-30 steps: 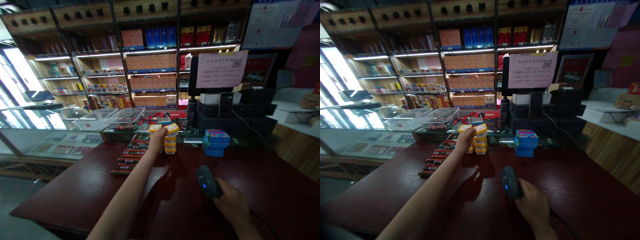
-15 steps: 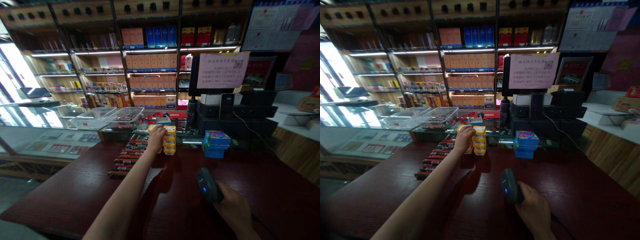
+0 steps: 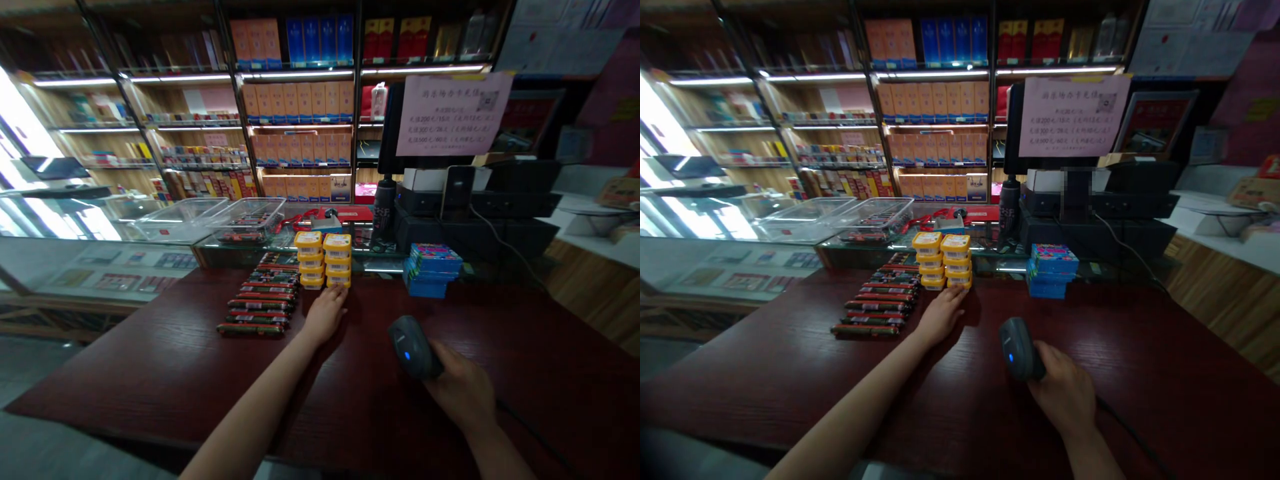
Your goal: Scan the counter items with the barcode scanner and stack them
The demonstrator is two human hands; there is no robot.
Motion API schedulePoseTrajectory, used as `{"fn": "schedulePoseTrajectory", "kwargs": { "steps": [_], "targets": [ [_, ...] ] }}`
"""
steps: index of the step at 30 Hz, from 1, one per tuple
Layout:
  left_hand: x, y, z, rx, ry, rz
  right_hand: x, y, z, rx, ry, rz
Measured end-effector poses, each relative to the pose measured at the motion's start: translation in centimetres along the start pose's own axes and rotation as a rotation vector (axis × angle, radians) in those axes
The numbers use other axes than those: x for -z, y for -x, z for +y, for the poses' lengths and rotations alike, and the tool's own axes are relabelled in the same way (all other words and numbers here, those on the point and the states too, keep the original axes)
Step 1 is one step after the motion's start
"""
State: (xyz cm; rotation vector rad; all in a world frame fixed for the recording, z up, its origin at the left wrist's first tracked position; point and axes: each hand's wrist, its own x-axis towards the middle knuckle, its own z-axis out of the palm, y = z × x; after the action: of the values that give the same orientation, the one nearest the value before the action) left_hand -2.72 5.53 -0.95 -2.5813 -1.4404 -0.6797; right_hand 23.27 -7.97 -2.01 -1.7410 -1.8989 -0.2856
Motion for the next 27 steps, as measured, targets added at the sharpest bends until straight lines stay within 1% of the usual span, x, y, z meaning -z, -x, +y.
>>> {"fn": "schedulePoseTrajectory", "kwargs": {
  "steps": [2, 5, 13, 17, 22, 27],
  "targets": [
    [-1.2, 0.4, 0.1, 0.03, -0.013, -0.065, 0.0, 0.0, 0.0, 0.002, 0.003, 0.01],
    [-1.8, 0.5, 0.0, 0.06, -0.034, -0.097, 0.1, -0.1, -0.1, -0.004, 0.003, 0.012],
    [-1.2, 0.2, 0.1, 0.086, -0.031, -0.109, 0.1, -0.6, -0.3, -0.082, 0.018, -0.084],
    [-1.3, -0.1, 0.5, 0.084, -0.002, -0.093, 0.8, -1.4, -0.6, -0.151, -0.018, -0.148],
    [-1.3, -1.6, 2.6, 0.016, 0.109, -0.038, 3.0, -2.5, -0.6, -0.292, 0.013, -0.215],
    [-1.4, -4.8, 6.0, -0.078, 0.231, 0.009, 5.0, -2.6, 0.8, -0.452, 0.054, -0.255]
  ]
}}
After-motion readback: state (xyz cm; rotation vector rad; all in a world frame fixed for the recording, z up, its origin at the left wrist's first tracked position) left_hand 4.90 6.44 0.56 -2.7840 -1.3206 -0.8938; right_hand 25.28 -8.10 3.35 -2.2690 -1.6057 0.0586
